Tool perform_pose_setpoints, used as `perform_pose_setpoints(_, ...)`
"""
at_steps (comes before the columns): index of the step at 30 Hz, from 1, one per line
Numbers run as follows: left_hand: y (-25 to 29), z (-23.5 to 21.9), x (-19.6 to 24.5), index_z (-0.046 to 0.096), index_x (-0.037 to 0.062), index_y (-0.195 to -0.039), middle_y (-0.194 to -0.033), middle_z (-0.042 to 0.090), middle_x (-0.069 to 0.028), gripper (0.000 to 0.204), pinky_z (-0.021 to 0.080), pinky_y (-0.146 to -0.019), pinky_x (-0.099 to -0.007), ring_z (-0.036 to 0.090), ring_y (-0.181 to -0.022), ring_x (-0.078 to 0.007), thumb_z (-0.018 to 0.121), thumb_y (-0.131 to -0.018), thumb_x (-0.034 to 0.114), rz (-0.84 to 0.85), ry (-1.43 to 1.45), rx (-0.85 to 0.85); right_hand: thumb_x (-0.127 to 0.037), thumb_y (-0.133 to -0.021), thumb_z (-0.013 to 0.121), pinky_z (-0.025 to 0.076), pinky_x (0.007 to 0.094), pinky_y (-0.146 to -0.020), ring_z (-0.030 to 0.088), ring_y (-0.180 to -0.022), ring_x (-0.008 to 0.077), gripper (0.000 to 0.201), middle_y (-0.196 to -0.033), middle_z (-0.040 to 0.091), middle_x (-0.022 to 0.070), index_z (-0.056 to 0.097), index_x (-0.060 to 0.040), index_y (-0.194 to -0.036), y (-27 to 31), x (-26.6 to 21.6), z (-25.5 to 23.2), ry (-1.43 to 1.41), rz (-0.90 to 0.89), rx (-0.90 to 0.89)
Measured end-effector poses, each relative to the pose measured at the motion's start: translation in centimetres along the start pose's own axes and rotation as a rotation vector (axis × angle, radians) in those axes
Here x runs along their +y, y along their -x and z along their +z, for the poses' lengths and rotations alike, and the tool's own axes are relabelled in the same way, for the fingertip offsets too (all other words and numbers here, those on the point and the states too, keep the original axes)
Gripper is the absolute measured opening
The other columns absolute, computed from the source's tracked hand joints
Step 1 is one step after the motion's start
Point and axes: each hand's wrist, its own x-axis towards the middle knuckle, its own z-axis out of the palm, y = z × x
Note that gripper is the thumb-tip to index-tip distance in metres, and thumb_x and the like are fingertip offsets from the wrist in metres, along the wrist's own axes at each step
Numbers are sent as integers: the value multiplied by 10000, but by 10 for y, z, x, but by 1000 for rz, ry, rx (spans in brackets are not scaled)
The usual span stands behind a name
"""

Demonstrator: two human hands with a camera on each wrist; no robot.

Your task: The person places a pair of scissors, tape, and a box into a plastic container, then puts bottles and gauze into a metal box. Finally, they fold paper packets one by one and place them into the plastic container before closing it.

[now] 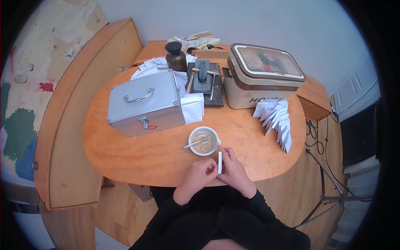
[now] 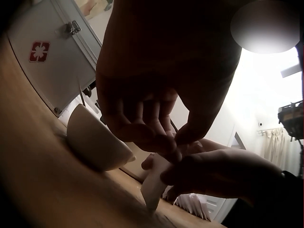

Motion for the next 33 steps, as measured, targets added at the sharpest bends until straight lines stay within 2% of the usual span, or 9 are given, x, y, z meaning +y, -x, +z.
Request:
perform_pose_setpoints(4, 2, 0, -4, 610, 40, -780, -642, 630, -76, 91, 488, -532, -279, 625, -540, -148, 672, -795, 104, -5, -77, 45, -150, -721, 758, 519, 396, -747, 600, -901, 350, 766, -1151, 487, 169, 392, -19, -1382, 2, 1, 3, -25, 21, -15)
perform_pose_setpoints(10, 5, 2, -9, 607, 38, -779, -625, 623, -79, 116, 488, -529, -287, 631, -542, -162, 684, -788, 125, -132, -74, 54, -145, -711, 760, 521, 395, -769, 603, -953, 342, 739, -1192, 495, 157, 417, -30, -1356, 7, -2, 5, -44, 53, -3)
perform_pose_setpoints(13, 5, 2, -6, 596, 52, -759, -653, 634, -104, 157, 498, -560, -362, 643, -597, -251, 687, -784, 177, -155, -42, 39, -146, -707, 759, 524, 395, -776, 606, -975, 343, 729, -1209, 496, 156, 425, -33, -1345, 8, 0, 5, -47, 46, -4)
perform_pose_setpoints(17, 2, 1, -5, 591, 51, -761, -665, 632, -115, 168, 491, -559, -375, 639, -608, -271, 690, -785, 184, -154, -66, 8, -148, -698, 758, 526, 397, -778, 611, -969, 349, 716, -1207, 503, 153, 438, -40, -1329, 8, 4, 5, 12, -13, -20)
perform_pose_setpoints(25, 1, 1, -10, 587, 47, -768, -680, 630, -140, 159, 489, -563, -391, 641, -635, -307, 649, -816, 186, -219, -171, 41, -157, -698, 738, 528, 396, -774, 616, -961, 334, 639, -1170, 538, 142, 487, -30, -1272, 8, 3, 7, 1, 25, -23)
perform_pose_setpoints(28, 2, 1, -18, 607, 51, -783, -650, 617, -118, 176, 479, -553, -354, 633, -603, -250, 649, -850, 209, -256, -81, 106, -152, -704, 724, 528, 388, -769, 621, -946, 328, 586, -1143, 559, 145, 516, -16, -1235, 7, 7, 4, -19, 51, -28)
perform_pose_setpoints(31, 0, -10, -33, 599, 35, -863, -653, 567, -9, 169, 415, -523, -253, 554, -581, -83, 612, -927, 191, -254, 140, 254, -145, -705, 715, 529, 377, -763, 628, -921, 316, 551, -1129, 574, 138, 534, -8, -1207, 8, 12, -2, -37, 39, 19)
perform_pose_setpoints(33, -4, -26, -28, 610, 30, -953, -662, 572, -37, 232, 429, -534, -272, 547, -576, -116, 622, -924, 260, -242, 121, 470, -141, -705, 712, 530, 370, -761, 632, -906, 306, 541, -1127, 579, 130, 539, -8, -1199, 8, 13, -8, -56, 65, 36)
